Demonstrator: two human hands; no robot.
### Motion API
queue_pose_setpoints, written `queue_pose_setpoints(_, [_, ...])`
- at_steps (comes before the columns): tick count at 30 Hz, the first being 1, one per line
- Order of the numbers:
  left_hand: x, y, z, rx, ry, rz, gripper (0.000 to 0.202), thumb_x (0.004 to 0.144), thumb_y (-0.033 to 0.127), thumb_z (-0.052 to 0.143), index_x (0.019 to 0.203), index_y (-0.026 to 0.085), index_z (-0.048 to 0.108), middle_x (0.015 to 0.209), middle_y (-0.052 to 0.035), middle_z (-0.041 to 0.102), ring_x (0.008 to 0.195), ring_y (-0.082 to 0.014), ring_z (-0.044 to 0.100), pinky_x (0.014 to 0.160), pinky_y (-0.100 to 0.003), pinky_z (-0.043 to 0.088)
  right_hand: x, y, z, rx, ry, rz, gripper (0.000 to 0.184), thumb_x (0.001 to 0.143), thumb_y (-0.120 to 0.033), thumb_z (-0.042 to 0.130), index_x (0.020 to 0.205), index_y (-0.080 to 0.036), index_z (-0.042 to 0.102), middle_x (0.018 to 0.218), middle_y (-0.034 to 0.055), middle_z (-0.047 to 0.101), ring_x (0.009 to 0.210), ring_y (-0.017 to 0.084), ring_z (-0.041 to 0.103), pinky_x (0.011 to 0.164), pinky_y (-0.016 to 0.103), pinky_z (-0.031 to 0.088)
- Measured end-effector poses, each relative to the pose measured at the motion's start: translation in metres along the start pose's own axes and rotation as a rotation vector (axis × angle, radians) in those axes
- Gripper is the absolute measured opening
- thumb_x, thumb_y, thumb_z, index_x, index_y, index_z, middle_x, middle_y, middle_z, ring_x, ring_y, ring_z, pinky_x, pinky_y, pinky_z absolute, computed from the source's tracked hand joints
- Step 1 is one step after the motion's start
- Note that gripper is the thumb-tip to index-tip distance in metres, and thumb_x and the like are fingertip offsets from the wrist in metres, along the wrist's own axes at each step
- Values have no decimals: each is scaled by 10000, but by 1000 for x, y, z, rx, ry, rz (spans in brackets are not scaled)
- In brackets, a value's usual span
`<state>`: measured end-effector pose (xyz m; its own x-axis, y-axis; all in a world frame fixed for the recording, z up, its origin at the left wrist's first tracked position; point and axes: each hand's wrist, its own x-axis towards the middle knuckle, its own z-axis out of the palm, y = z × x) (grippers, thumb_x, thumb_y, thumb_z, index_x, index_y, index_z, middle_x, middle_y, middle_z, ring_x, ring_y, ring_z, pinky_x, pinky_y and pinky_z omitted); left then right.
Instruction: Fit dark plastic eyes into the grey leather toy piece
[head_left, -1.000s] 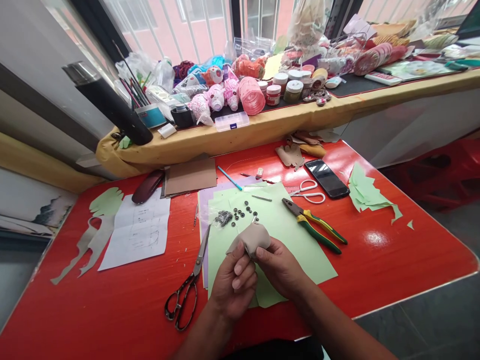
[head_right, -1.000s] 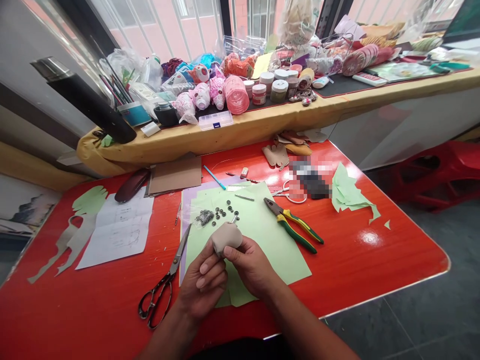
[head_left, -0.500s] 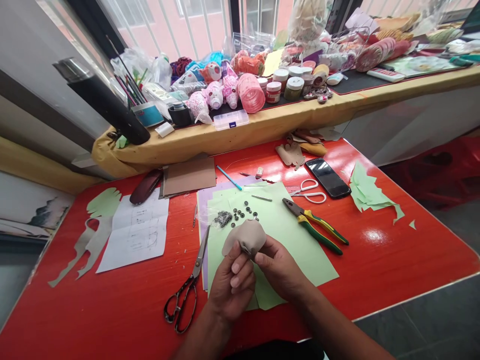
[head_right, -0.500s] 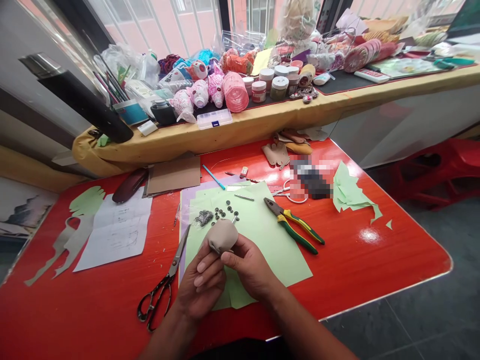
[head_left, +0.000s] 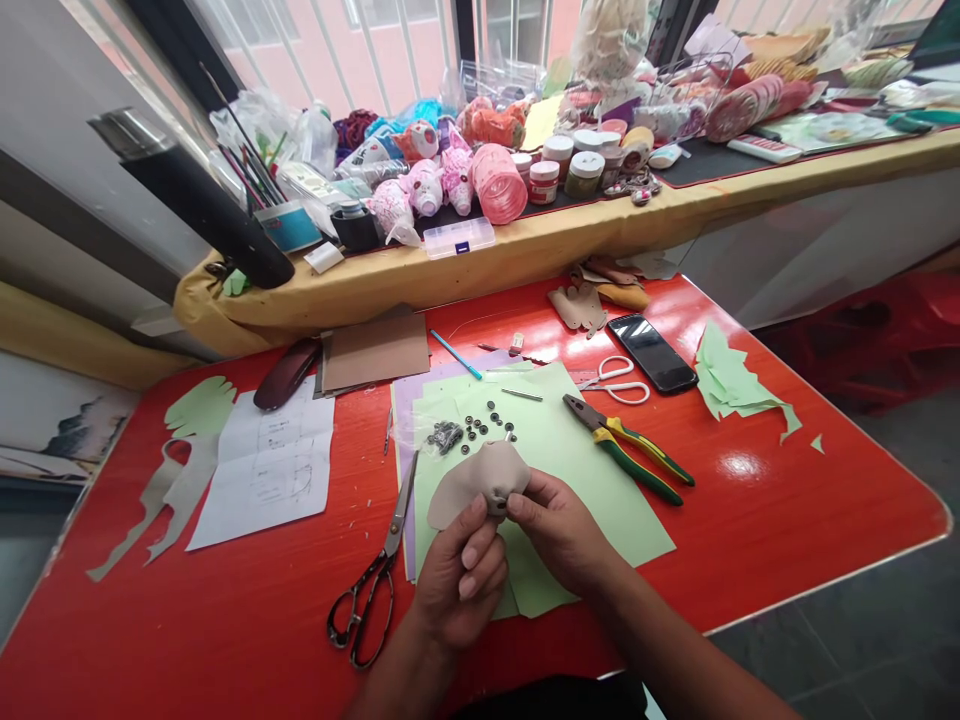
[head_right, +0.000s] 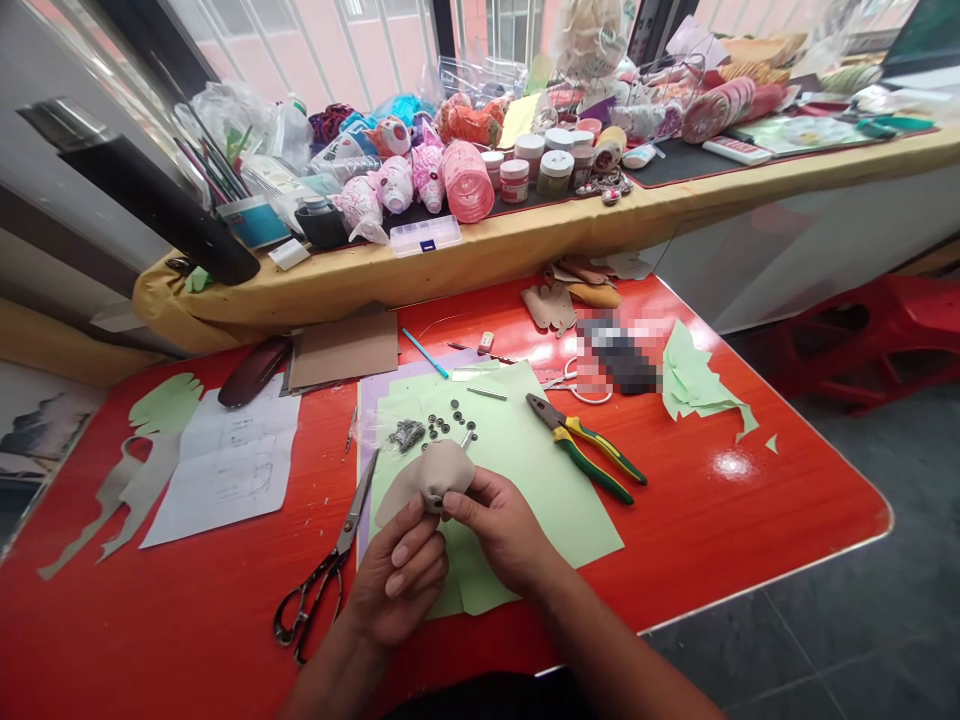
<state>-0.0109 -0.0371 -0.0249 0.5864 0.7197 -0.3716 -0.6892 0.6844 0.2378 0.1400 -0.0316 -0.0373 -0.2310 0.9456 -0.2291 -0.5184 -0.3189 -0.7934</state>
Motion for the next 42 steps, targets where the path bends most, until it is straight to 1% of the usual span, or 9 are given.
queue_pose_setpoints(11, [-5,-5,-3,-242,10,36,516,1037,123,534,546,178,385,453,91,347,310,-6,218,354,-159,247,-3,4,3,15,53,47,343,818,-476,873,1022,-206,819,942,39,716,893,212,582,887,338,445])
queue_pose_setpoints(18, [-13,-2,-3,68,3,-65,451,941,382,758,604,151,567,373,104,321,322,-19,177,365,-154,240,-4,2,-2,31,76,16,311,858,-462,843,1022,-201,801,875,23,666,792,178,536,807,318,432])
queue_pose_setpoints(25, [-58,14,-10,408,-63,-300,418,936,541,708,974,127,756,668,-93,764,285,-62,439,276,-171,200,-7,-12,-13,68,85,27,382,849,-517,833,1069,-206,809,926,64,716,833,215,587,836,352,463])
queue_pose_setpoints(27, [-62,25,-3,496,-21,-233,371,915,504,753,899,134,756,529,-42,684,293,-51,401,309,-157,205,-8,-17,-14,84,73,59,405,844,-540,830,1044,-189,808,906,74,719,812,217,597,789,342,468])
queue_pose_setpoints(29, [-57,37,7,565,100,76,324,948,482,723,854,173,742,413,55,515,303,-39,349,345,-145,242,-9,-19,-14,73,48,80,406,840,-558,826,961,-172,800,827,64,694,751,199,574,714,315,449])
queue_pose_setpoints(32, [-38,53,23,859,224,451,229,906,396,801,1054,222,782,727,-7,704,695,-113,654,670,-175,518,-11,-20,-11,25,-22,93,411,845,-559,823,823,-154,753,742,36,627,694,162,512,648,276,395])
queue_pose_setpoints(36, [-20,58,25,1082,-49,287,679,859,523,814,1469,299,616,1524,-123,594,1406,-339,525,1154,-434,442,-12,-19,-7,-7,-109,115,407,882,-535,800,812,-142,720,745,20,597,681,139,478,640,261,369])
queue_pose_setpoints(39, [-18,52,19,1193,-87,139,833,811,467,875,1554,375,511,1599,-88,527,1481,-362,441,1213,-486,369,-13,-19,-5,-11,-114,127,387,905,-530,779,877,-147,729,813,37,639,738,159,526,690,278,402])
queue_pose_setpoints(42, [-16,47,17,1297,-27,196,593,868,390,833,1431,369,649,1502,-68,604,1422,-337,499,1201,-454,375,-12,-17,-4,14,-84,127,373,911,-516,780,903,-146,735,830,36,640,752,159,530,705,278,404])
